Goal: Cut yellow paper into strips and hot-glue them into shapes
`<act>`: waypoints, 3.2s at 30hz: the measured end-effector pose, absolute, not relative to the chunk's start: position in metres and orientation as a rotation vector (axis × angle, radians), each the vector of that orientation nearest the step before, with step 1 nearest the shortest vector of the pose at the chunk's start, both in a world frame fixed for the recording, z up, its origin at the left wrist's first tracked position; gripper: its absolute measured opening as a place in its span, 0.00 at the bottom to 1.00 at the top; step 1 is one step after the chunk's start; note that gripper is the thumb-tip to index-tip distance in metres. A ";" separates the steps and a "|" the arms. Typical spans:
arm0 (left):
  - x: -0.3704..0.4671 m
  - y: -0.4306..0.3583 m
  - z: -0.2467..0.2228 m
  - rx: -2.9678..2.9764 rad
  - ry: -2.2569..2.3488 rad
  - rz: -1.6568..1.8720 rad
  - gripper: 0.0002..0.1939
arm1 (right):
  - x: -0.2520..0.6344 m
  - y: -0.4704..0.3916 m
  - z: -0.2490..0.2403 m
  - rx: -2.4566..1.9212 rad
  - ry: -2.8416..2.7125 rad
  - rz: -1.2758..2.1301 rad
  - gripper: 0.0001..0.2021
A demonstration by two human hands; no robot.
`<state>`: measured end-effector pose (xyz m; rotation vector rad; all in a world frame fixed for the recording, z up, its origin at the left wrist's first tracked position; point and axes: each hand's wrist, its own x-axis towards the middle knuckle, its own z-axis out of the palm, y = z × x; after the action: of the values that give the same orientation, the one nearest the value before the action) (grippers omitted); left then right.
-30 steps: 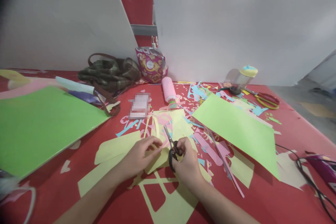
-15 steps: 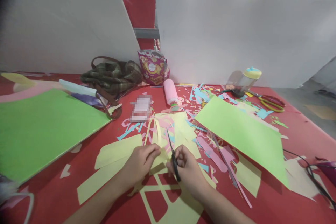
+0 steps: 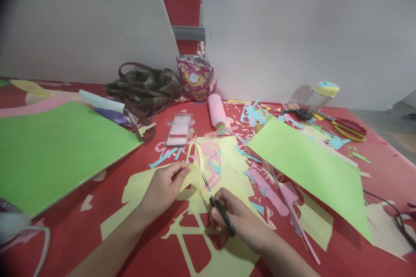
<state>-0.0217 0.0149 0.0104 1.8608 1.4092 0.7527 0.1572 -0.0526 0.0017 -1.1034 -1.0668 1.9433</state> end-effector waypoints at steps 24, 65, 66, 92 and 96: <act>-0.020 0.009 0.014 2.057 1.292 0.614 0.12 | 0.157 -0.055 -0.003 -1.088 -1.129 1.976 0.14; -0.020 0.009 0.015 1.989 1.317 0.618 0.12 | 0.155 -0.054 -0.008 -1.046 -1.076 1.970 0.13; -0.020 0.009 0.015 1.989 1.320 0.619 0.12 | 0.155 -0.054 -0.008 -1.050 -1.082 1.966 0.13; -0.020 0.010 0.017 1.840 1.243 0.502 0.15 | 0.153 -0.053 -0.005 -1.139 -1.130 1.934 0.16; -0.020 0.011 0.017 1.830 1.246 0.489 0.15 | 0.152 -0.053 -0.004 -1.133 -1.125 1.938 0.16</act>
<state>-0.0205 0.0106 0.0173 1.8295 1.2458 0.4890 0.1523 -0.0527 -0.0035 -1.1333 -1.1246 1.9382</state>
